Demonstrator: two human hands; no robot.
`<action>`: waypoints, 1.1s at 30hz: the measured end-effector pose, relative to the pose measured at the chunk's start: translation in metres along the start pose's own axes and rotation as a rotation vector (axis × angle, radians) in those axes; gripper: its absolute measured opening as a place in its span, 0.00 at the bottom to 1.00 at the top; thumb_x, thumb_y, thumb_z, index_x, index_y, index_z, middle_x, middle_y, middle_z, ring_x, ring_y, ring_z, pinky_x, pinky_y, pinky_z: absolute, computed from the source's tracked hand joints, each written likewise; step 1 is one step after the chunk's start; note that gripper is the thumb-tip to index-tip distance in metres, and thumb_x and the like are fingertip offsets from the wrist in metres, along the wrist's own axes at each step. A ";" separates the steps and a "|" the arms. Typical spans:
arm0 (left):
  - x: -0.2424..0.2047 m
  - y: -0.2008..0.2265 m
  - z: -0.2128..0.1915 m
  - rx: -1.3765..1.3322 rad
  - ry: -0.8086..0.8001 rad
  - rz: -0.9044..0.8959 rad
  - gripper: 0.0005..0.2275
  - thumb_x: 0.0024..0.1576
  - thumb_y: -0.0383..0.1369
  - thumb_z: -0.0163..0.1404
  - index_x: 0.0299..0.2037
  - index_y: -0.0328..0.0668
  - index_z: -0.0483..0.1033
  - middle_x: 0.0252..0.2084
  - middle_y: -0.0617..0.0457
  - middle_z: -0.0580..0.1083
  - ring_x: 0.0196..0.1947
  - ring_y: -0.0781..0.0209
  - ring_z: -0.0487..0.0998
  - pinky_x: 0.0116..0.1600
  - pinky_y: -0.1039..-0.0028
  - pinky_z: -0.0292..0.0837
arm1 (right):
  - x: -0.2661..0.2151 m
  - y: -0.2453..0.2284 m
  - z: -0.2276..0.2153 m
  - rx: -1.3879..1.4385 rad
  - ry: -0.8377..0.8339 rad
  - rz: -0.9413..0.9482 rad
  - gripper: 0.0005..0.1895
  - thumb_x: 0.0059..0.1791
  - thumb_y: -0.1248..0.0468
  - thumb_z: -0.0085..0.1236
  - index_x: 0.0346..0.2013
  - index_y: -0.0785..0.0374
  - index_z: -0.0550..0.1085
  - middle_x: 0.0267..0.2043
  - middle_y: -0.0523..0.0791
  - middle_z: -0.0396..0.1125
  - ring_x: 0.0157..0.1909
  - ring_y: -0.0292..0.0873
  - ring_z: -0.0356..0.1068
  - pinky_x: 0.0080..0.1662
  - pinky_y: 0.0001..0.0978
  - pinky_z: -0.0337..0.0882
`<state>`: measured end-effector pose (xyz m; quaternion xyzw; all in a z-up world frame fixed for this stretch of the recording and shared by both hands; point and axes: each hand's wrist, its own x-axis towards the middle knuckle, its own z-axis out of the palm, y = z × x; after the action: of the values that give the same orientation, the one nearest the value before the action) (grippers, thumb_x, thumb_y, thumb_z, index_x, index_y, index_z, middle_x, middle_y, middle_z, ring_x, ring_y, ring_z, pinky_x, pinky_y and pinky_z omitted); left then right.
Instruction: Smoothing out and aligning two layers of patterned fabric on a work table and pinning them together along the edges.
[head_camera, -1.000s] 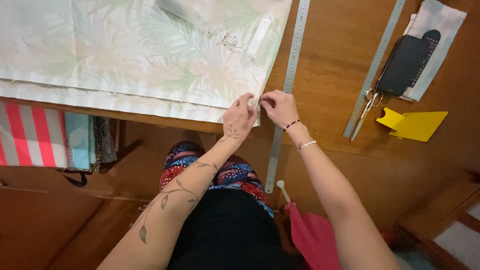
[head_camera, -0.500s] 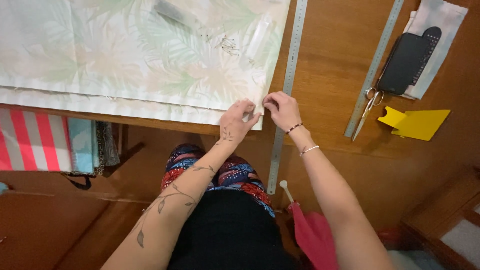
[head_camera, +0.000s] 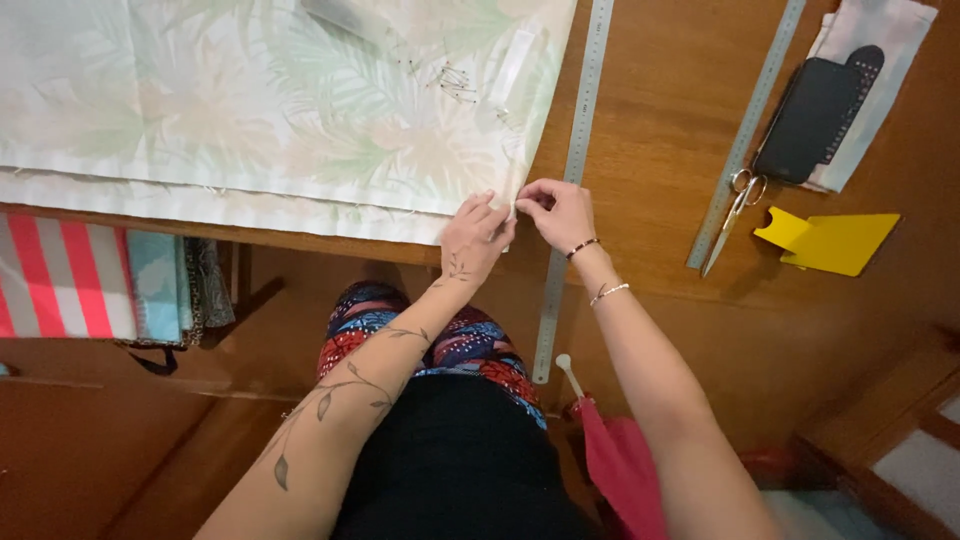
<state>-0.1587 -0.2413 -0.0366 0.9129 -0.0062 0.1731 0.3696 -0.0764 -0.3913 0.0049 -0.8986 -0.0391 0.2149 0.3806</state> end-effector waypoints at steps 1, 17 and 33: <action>0.003 -0.001 0.000 0.002 0.003 0.000 0.07 0.49 0.31 0.63 0.36 0.47 0.81 0.26 0.53 0.75 0.46 0.55 0.81 0.61 0.67 0.73 | 0.002 -0.004 -0.001 0.000 -0.001 -0.003 0.05 0.42 0.59 0.69 0.31 0.45 0.81 0.25 0.38 0.72 0.31 0.37 0.72 0.39 0.27 0.71; 0.008 0.005 -0.015 -0.209 -0.022 -0.105 0.05 0.53 0.30 0.60 0.38 0.44 0.83 0.28 0.50 0.78 0.49 0.53 0.81 0.63 0.65 0.70 | -0.012 -0.003 0.004 0.553 0.011 0.176 0.34 0.50 0.63 0.66 0.67 0.62 0.60 0.49 0.55 0.69 0.49 0.46 0.72 0.54 0.39 0.76; 0.009 0.005 -0.034 -0.237 -0.152 -0.037 0.18 0.52 0.36 0.60 0.52 0.43 0.78 0.37 0.52 0.78 0.57 0.49 0.76 0.68 0.63 0.66 | 0.002 0.022 0.014 0.665 -0.104 0.261 0.10 0.52 0.62 0.61 0.44 0.56 0.68 0.41 0.40 0.65 0.42 0.33 0.70 0.45 0.27 0.79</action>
<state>-0.1611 -0.2204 -0.0076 0.8733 -0.0375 0.0948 0.4763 -0.0825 -0.3971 -0.0197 -0.7107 0.1287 0.3082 0.6191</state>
